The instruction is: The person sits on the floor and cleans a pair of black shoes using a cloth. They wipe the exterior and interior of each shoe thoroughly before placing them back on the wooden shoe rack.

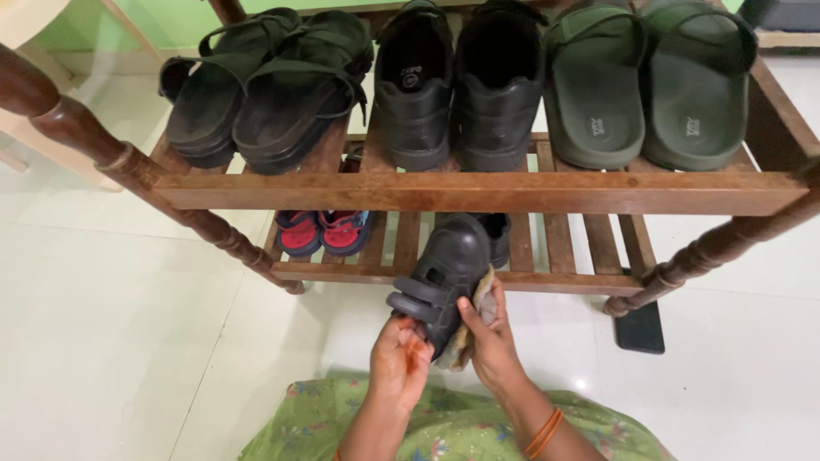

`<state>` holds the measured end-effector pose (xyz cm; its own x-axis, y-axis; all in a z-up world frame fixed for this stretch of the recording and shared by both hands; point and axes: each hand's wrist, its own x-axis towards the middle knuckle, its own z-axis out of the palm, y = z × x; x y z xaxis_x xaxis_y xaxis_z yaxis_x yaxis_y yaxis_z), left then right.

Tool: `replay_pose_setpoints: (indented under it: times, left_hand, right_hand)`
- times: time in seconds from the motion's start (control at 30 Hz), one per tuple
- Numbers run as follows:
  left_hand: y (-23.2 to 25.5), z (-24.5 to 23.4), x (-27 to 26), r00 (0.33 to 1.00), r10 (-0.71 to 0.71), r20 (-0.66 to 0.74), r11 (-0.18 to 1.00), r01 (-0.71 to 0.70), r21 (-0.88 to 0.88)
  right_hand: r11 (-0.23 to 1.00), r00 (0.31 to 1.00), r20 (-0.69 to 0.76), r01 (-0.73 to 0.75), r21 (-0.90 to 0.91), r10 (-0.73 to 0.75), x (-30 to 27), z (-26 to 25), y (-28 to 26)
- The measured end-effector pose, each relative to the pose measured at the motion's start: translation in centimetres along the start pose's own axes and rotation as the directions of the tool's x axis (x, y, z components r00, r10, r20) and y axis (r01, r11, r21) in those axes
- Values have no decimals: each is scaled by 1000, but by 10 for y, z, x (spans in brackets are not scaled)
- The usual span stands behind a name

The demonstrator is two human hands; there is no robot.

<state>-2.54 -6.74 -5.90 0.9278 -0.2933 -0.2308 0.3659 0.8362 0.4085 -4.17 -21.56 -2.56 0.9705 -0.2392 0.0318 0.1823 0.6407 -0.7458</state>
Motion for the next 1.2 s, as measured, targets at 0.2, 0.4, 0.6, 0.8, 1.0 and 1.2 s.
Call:
replay_pose_setpoints:
  times: [0.2,0.4,0.6,0.8,1.0,1.2]
  left_hand:
    - [7,23,-7,998,-57,17,997,56,50]
    - [12,-4,6,991,96,95,985,-108,136]
    - [23,2,9,951,226,211,763,-307,569]
    - [-1,-8,5,954,65,291,623,-267,735]
    - [9,-20,12,903,201,379,583,-421,694]
    - [7,-33,19,916,163,366,676,-374,635]
  right_hand:
    - [983,991,-50,-118,142,126,3,0,-13]
    - [798,955,-212,-290,-528,207,16,-3,-19]
    - [771,950,-202,58,-634,-237,1,3,-89]
    - [104,830,455,509,-854,-323,8,13,-77]
    - [372,807,590,553,-746,-19,-12,34,-64]
    - [87,893,434,445,-891,-124,13,11,-88]
